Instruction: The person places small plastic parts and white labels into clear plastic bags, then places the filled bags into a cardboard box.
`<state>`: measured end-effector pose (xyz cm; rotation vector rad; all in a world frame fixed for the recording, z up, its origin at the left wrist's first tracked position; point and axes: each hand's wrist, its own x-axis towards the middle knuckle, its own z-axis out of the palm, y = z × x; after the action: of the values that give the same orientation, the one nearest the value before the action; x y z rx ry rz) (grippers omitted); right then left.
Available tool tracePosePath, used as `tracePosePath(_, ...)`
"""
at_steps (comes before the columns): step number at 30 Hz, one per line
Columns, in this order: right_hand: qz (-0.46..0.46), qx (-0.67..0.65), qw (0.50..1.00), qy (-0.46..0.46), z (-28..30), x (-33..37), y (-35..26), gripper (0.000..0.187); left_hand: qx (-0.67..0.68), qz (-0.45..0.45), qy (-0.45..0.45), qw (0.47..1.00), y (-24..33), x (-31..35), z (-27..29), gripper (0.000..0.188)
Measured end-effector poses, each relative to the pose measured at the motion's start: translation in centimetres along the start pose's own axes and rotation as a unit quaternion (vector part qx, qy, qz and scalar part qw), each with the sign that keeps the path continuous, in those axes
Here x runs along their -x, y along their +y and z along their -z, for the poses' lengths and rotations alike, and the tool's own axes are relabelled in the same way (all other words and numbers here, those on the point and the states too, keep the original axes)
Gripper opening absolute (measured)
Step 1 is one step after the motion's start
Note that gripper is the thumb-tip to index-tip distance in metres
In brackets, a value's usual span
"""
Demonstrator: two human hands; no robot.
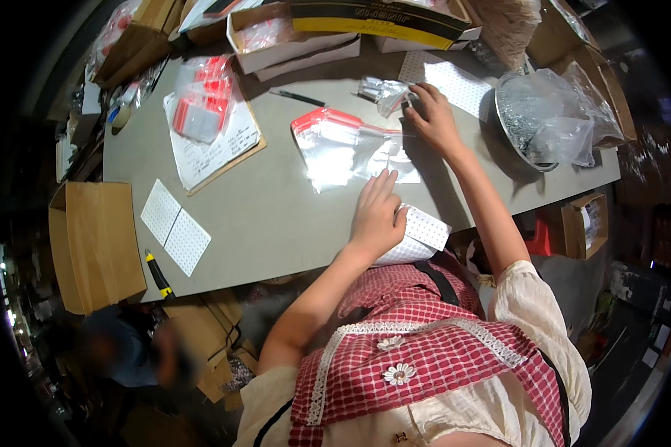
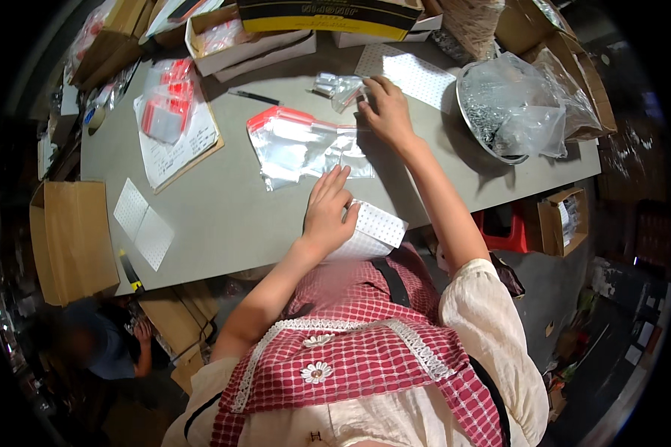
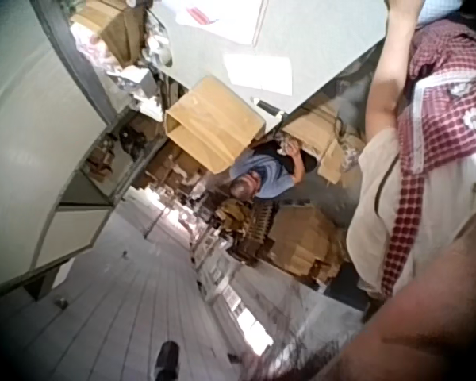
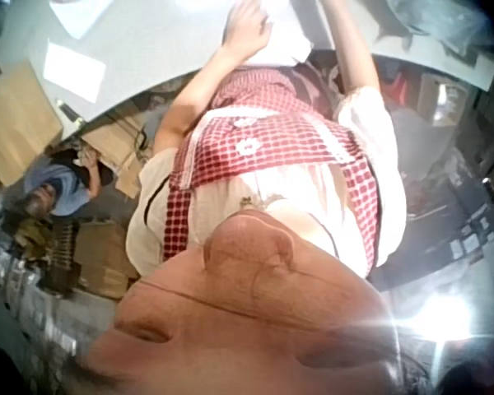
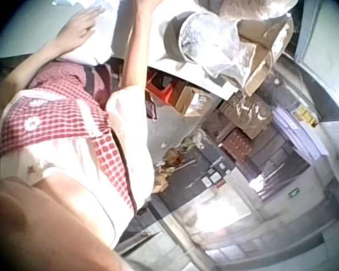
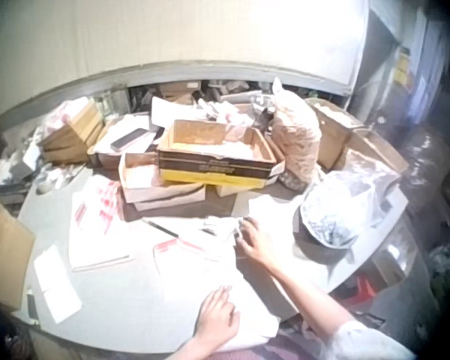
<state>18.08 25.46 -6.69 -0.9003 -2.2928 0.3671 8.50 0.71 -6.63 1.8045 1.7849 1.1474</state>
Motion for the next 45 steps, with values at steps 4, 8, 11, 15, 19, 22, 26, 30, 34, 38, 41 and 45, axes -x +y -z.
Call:
tracePosePath(4, 0.035, 0.085, 0.992, -0.082, -0.3, -0.3, 1.0, 0.041, 0.003, -0.009, -0.004, 1.000, 0.2, -0.3, 0.1, 0.015)
tracePosePath(8, 0.064, 0.022, 0.997, -0.025, 0.3, 1.2, 1.0, 0.024, 0.004, -0.007, -0.002, 1.000, 0.0, -0.2, 0.0, 0.015)
tracePosePath(11, 0.049, -0.025, 0.998, -0.015, 1.4, 2.8, 1.1, 0.021, 0.004, -0.014, 0.003, 1.000, 0.0, -0.3, -0.2, 0.015)
tracePosePath(15, 0.048, -0.075, 0.994, -0.057, 3.9, 5.0, -0.3, 0.015, 0.004, -0.019, 0.001, 1.000, 0.0, -0.4, -0.3, 0.015)
tracePosePath(19, 0.069, -0.080, 0.988, -0.111, 5.7, 6.4, -1.8, 0.028, -0.001, -0.019, -0.009, 1.000, -0.1, -0.6, -0.4, 0.015)
tracePosePath(22, 0.033, -0.154, 0.988, -0.007, 5.2, 4.7, -0.1, 0.035, 0.000, -0.024, -0.006, 1.000, 0.2, -0.8, -0.5, 0.015)
tracePosePath(26, -0.098, -0.055, 0.988, 0.107, 1.9, -0.3, 3.8, 0.049, 0.004, -0.045, -0.009, 0.999, 0.0, -1.4, -0.6, 0.014)
tracePosePath(30, -0.056, 0.030, 0.995, 0.071, -0.2, -2.3, 5.5, 0.036, 0.004, -0.044, -0.016, 0.999, 0.0, -1.7, -0.5, 0.014)
tracePosePath(34, -0.009, -0.022, 0.999, 0.027, 0.2, -2.7, 4.5, 0.012, -0.005, -0.036, -0.005, 0.999, 0.1, -1.5, -0.7, 0.015)
tracePosePath(38, -0.037, -0.231, 0.972, 0.003, -0.1, -0.3, 1.4, 0.012, -0.008, -0.033, -0.004, 0.999, -0.1, -1.2, -0.9, 0.015)
tracePosePath(41, -0.013, -0.239, 0.966, -0.093, 1.1, 2.0, -1.2, 0.018, -0.011, -0.031, -0.003, 0.999, 0.1, -1.3, -0.7, 0.015)
tracePosePath(45, 0.003, -0.246, 0.941, -0.230, 3.6, 4.6, -3.4, 0.045, -0.008, -0.028, 0.001, 1.000, 0.2, -1.2, -0.8, 0.015)
